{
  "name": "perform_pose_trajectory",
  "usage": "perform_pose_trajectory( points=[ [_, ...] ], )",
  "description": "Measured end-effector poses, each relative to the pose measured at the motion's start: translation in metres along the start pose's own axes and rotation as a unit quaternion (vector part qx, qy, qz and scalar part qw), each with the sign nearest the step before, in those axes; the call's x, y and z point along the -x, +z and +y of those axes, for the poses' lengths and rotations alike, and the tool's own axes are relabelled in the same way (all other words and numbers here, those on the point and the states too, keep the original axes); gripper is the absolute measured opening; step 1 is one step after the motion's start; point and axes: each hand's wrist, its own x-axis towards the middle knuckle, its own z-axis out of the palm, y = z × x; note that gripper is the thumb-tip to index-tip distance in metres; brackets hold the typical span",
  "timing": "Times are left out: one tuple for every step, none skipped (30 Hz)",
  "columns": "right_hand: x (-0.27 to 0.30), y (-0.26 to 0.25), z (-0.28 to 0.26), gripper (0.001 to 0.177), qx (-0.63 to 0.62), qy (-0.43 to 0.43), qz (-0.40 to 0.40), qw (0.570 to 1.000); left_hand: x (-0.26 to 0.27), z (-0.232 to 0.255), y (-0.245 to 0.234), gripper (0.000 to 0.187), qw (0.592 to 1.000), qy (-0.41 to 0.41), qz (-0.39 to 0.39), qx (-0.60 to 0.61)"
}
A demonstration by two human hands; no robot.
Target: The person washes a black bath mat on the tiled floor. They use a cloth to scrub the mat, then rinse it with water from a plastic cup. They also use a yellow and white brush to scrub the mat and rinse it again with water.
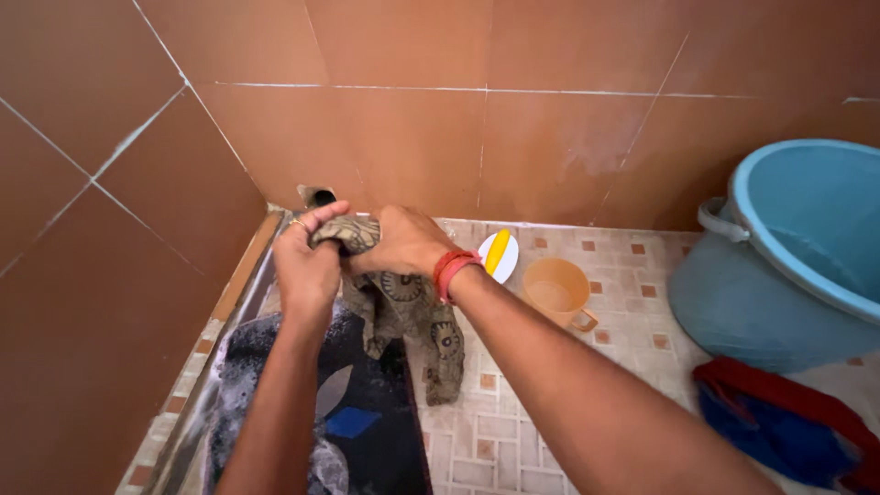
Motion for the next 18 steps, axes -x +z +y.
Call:
perform_pose_trajectory(
  points=[
    [-0.001, 0.004, 0.001, 0.072, -0.02, -0.006, 0.015, 1.0, -0.002, -0.004, 0.002, 0.046, 1.0, -0.011, 0.014, 0.018],
    [-0.002, 0.008, 0.003, 0.071, -0.041, -0.012, 0.031, 0.999, -0.008, -0.008, 0.004, 0.047, 0.999, -0.021, 0.028, 0.035],
    [-0.005, 0.01, 0.003, 0.072, -0.054, -0.022, 0.014, 0.998, -0.012, -0.012, 0.006, 0.048, 0.997, -0.033, 0.041, 0.053],
    [-0.011, 0.011, 0.004, 0.073, -0.067, -0.032, -0.004, 0.997, -0.014, -0.015, 0.006, 0.046, 0.998, -0.012, 0.04, 0.054],
    [-0.016, 0.01, 0.006, 0.075, -0.08, -0.043, -0.016, 0.996, -0.018, -0.018, 0.006, 0.045, 0.998, 0.012, 0.038, 0.056],
    [-0.02, 0.011, 0.011, 0.077, -0.097, -0.085, -0.044, 0.991, -0.02, -0.02, 0.007, 0.044, 0.997, 0.037, 0.035, 0.059],
    [-0.025, 0.012, 0.016, 0.08, -0.115, -0.127, -0.072, 0.983, -0.021, -0.022, 0.007, 0.043, 0.997, 0.032, 0.034, 0.065],
    [-0.031, 0.014, 0.022, 0.083, -0.133, -0.168, -0.1, 0.972, -0.021, -0.024, 0.004, 0.041, 0.997, 0.026, 0.033, 0.071],
    [-0.037, 0.016, 0.027, 0.084, -0.115, -0.176, -0.12, 0.97, -0.021, -0.026, 0.001, 0.04, 0.996, 0.023, 0.034, 0.075],
    [-0.042, 0.017, 0.035, 0.085, -0.097, -0.184, -0.139, 0.968, -0.023, -0.028, -0.002, 0.041, 0.995, 0.04, 0.035, 0.078],
    [-0.045, 0.019, 0.042, 0.086, -0.078, -0.19, -0.158, 0.966, -0.026, -0.03, -0.003, 0.042, 0.994, 0.057, 0.035, 0.084],
    [-0.047, 0.023, 0.048, 0.083, -0.071, -0.156, -0.149, 0.974, -0.028, -0.032, -0.002, 0.043, 0.993, 0.073, 0.035, 0.09],
    [-0.047, 0.025, 0.053, 0.08, -0.063, -0.124, -0.14, 0.98, -0.03, -0.035, 0.0, 0.044, 0.992, 0.08, 0.038, 0.094],
    [-0.046, 0.026, 0.058, 0.077, -0.055, -0.091, -0.13, 0.986, -0.032, -0.038, 0.002, 0.044, 0.991, 0.087, 0.041, 0.098],
    [-0.046, 0.025, 0.06, 0.071, -0.031, -0.059, -0.094, 0.993, -0.036, -0.04, 0.005, 0.044, 0.989, 0.096, 0.043, 0.103],
    [-0.044, 0.022, 0.062, 0.065, -0.007, -0.027, -0.059, 0.998, -0.04, -0.042, 0.01, 0.043, 0.987, 0.112, 0.052, 0.107],
    [-0.041, 0.022, 0.064, 0.06, 0.015, 0.004, -0.025, 1.0, -0.042, -0.045, 0.014, 0.042, 0.984, 0.125, 0.062, 0.109],
    [-0.039, 0.022, 0.066, 0.061, 0.009, 0.014, 0.018, 1.0, -0.042, -0.048, 0.017, 0.04, 0.981, 0.138, 0.072, 0.112]
  ],
)
